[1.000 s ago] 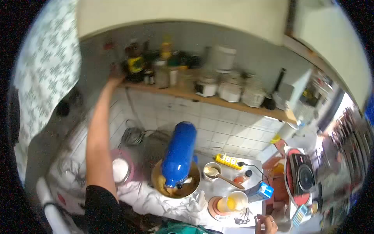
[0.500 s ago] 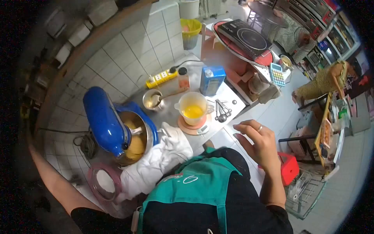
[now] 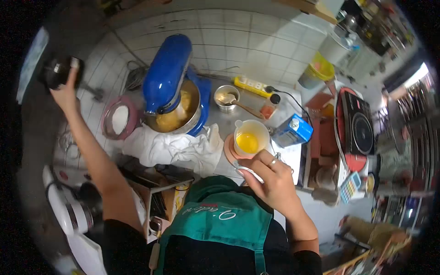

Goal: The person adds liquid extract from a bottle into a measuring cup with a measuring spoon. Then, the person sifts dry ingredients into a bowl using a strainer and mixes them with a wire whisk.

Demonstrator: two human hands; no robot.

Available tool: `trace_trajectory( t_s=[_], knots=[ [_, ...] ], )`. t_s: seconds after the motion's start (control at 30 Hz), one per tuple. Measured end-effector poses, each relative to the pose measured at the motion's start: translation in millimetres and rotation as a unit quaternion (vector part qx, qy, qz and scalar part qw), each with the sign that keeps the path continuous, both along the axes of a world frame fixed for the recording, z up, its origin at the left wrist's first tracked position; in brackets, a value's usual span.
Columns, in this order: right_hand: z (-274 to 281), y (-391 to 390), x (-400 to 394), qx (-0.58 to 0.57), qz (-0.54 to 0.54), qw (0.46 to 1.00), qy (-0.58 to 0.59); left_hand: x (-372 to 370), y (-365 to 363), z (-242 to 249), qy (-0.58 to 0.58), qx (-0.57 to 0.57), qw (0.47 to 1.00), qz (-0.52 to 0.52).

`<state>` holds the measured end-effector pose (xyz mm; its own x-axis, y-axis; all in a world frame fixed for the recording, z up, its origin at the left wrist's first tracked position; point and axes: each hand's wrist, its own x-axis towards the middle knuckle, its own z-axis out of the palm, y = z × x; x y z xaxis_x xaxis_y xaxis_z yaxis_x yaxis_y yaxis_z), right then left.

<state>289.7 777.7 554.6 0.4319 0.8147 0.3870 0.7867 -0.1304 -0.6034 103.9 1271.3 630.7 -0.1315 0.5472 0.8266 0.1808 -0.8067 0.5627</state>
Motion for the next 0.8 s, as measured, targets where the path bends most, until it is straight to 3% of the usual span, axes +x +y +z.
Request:
trace_trajectory(
  t_s=[0.07, 0.1, 0.2, 0.27, 0.37, 0.43, 0.5, 0.63, 0.8],
  knots=[
    [0, 6, 6, 0.017, 0.038, 0.999, -0.005, 7, -106, -27, -0.014, -0.052, 0.997, -0.057],
    [-2, 7, 6, 0.025, 0.053, 0.998, -0.007, 10, -154, -41, 0.017, -0.067, 0.997, -0.016],
    [-5, 12, -4, 0.052, 0.136, 0.989, -0.017, 0, -243, -120, 0.069, -0.204, 0.972, -0.093],
    [-9, 16, -16, 0.093, 0.182, 0.978, -0.05, 4, -308, -167, 0.083, -0.225, 0.963, -0.126],
    [-15, 12, -33, 0.066, 0.196, 0.973, -0.099, 3, -377, -217, 0.145, -0.22, 0.941, -0.213],
    [-27, 6, -37, 0.026, 0.194, 0.97, -0.142, -2, -411, -239, 0.147, -0.279, 0.917, -0.242],
    [-44, -6, -34, -0.028, 0.195, 0.965, -0.171, 2, -437, -241, 0.227, -0.259, 0.922, -0.177],
    [-54, -30, -25, -0.093, 0.169, 0.96, -0.201, 10, -465, -265, 0.178, -0.243, 0.927, -0.221],
    [-53, -51, -15, -0.149, 0.199, 0.96, -0.128, 14, -480, -257, 0.232, -0.199, 0.924, -0.231]
  ],
)
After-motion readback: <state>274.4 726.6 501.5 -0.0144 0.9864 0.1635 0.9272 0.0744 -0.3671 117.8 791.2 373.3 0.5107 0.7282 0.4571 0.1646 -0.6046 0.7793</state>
